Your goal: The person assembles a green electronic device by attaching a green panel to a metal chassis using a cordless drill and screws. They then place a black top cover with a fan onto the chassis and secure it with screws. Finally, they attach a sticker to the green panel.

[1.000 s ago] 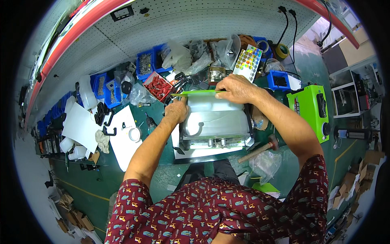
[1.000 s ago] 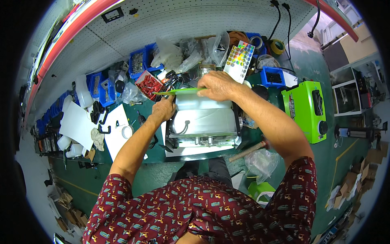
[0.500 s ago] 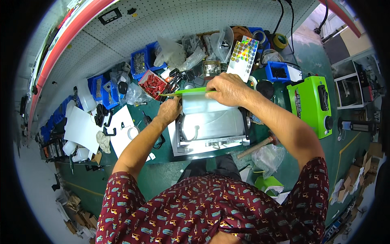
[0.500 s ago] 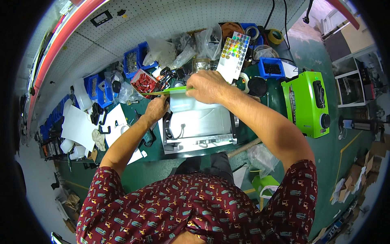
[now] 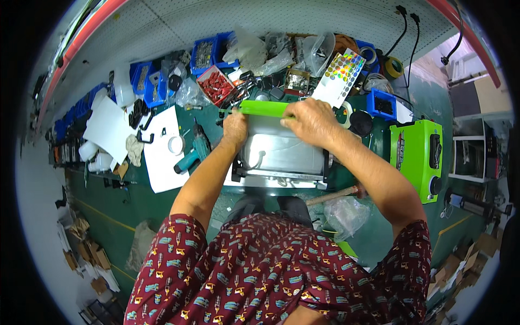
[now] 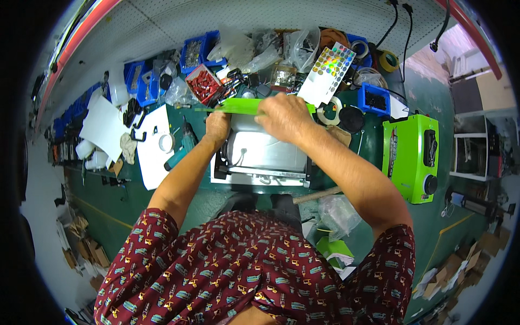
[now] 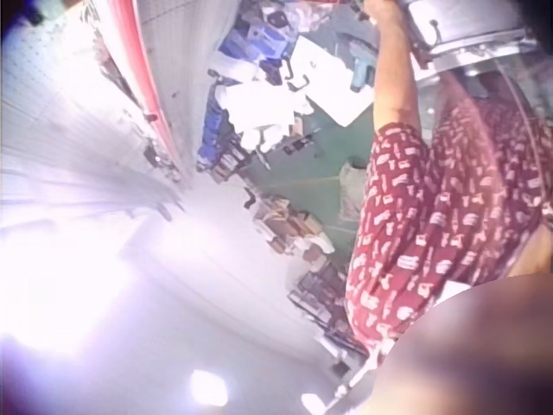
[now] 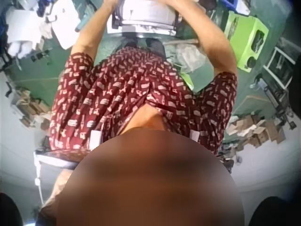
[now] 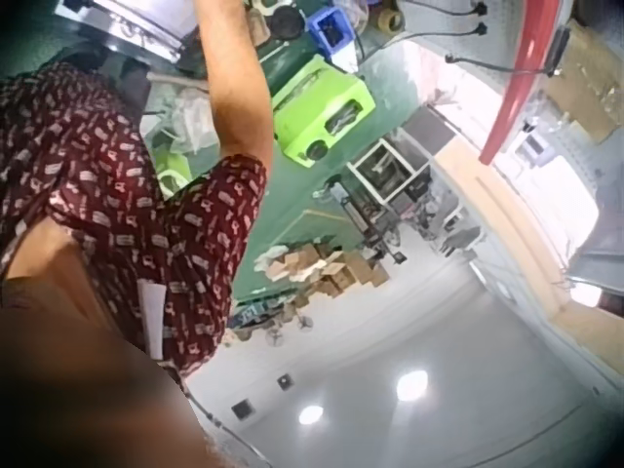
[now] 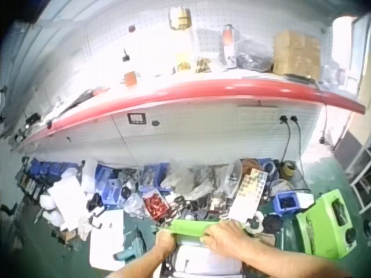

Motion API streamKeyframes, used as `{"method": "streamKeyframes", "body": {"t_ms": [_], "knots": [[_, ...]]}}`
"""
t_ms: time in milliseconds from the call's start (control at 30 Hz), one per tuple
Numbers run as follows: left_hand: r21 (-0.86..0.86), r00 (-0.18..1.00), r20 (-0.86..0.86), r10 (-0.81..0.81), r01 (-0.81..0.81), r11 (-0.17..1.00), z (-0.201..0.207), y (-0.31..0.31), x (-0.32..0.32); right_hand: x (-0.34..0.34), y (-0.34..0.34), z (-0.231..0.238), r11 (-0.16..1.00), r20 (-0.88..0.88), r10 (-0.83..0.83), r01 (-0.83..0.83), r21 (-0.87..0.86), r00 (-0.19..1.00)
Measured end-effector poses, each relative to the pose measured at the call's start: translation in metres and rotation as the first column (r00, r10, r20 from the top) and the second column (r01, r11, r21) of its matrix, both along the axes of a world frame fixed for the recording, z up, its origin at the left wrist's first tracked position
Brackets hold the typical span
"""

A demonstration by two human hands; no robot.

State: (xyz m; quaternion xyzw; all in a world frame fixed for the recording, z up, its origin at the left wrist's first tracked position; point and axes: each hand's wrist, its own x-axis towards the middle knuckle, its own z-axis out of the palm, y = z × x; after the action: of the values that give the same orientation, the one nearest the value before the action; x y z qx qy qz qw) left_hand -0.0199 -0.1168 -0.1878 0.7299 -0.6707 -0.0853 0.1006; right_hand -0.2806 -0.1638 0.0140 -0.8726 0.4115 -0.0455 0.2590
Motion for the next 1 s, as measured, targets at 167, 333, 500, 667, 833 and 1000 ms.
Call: {"method": "streamKeyframes", "body": {"t_ms": [167,333,500,667,833,1000], "knots": [[-0.042,0.981,-0.132,-0.145,0.140,0.989,0.001,0.019,0.017,0.002,0.007,0.003,0.999,0.030,-0.007,0.006,0.032,1.000],[-0.028,0.984,-0.009,-0.179,0.179,0.983,0.033,0.037,0.005,-0.004,0.021,0.005,0.999,0.018,-0.015,0.014,0.044,1.000],[-0.046,0.994,-0.100,0.032,-0.037,0.998,-0.009,0.050,0.000,-0.004,0.028,0.005,1.000,-0.004,0.012,-0.012,0.016,1.000],[0.134,0.972,-0.212,0.101,-0.073,0.988,0.015,0.053,-0.011,-0.010,0.038,-0.002,0.996,0.007,0.074,-0.074,-0.041,0.997],[-0.107,0.914,-0.383,0.135,-0.189,0.976,0.015,0.088,0.022,-0.013,0.050,-0.016,0.982,-0.011,0.170,-0.171,-0.075,0.985],[-0.324,0.808,-0.568,-0.156,-0.046,0.945,0.083,0.083,0.016,-0.005,0.049,-0.014,0.979,-0.017,0.181,-0.182,-0.091,0.983]]}}
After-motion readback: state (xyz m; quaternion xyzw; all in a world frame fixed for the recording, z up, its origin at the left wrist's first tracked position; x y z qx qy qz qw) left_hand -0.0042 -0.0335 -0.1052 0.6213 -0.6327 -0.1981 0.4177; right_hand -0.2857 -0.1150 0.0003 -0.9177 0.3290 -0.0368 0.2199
